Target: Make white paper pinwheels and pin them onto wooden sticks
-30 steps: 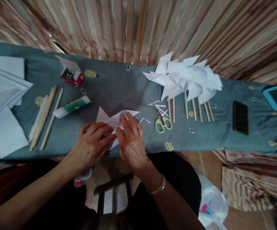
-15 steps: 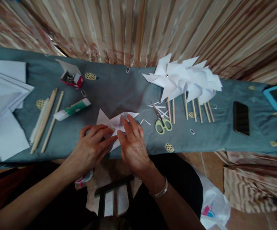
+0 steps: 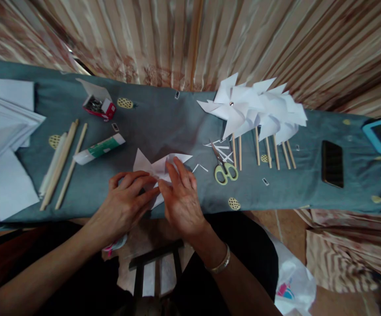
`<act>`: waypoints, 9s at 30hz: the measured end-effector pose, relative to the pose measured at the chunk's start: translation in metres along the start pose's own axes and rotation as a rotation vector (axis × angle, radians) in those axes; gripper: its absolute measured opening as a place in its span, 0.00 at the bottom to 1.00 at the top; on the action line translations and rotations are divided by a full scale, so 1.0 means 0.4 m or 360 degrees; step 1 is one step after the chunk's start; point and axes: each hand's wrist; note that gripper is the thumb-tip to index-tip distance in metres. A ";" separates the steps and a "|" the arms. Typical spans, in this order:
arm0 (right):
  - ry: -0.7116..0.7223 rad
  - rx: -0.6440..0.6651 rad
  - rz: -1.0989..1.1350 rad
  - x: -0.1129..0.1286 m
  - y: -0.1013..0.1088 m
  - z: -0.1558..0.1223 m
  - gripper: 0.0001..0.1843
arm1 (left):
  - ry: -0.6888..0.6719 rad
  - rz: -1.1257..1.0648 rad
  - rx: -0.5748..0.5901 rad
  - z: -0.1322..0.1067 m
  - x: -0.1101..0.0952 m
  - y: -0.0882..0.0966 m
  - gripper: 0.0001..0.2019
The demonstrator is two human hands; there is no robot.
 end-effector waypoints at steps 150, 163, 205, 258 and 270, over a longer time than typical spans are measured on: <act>-0.0045 -0.0267 0.0267 -0.040 0.001 0.000 0.08 | -0.0033 0.0000 -0.0165 0.010 0.011 -0.008 0.09; -0.0216 -0.0130 0.0470 -0.037 0.010 0.005 0.10 | -0.0010 -0.0040 -0.0130 0.007 0.006 -0.006 0.08; -0.0144 -0.0103 0.0387 -0.024 0.007 0.003 0.17 | -0.0002 0.0027 -0.0066 0.010 0.004 -0.005 0.10; -0.0071 0.0003 -0.0081 -0.003 -0.020 0.000 0.20 | -0.0066 0.0096 -0.0112 0.015 0.009 -0.005 0.10; -0.0115 -0.0124 0.0127 -0.031 0.010 -0.007 0.26 | -0.0073 0.0118 -0.0120 0.017 0.008 -0.002 0.10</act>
Point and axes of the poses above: each hand's wrist, its own z-axis towards the middle knuckle, its own y-axis out of the back of the hand, x = y × z, and after that the axes turned 8 degrees about y, right-handed
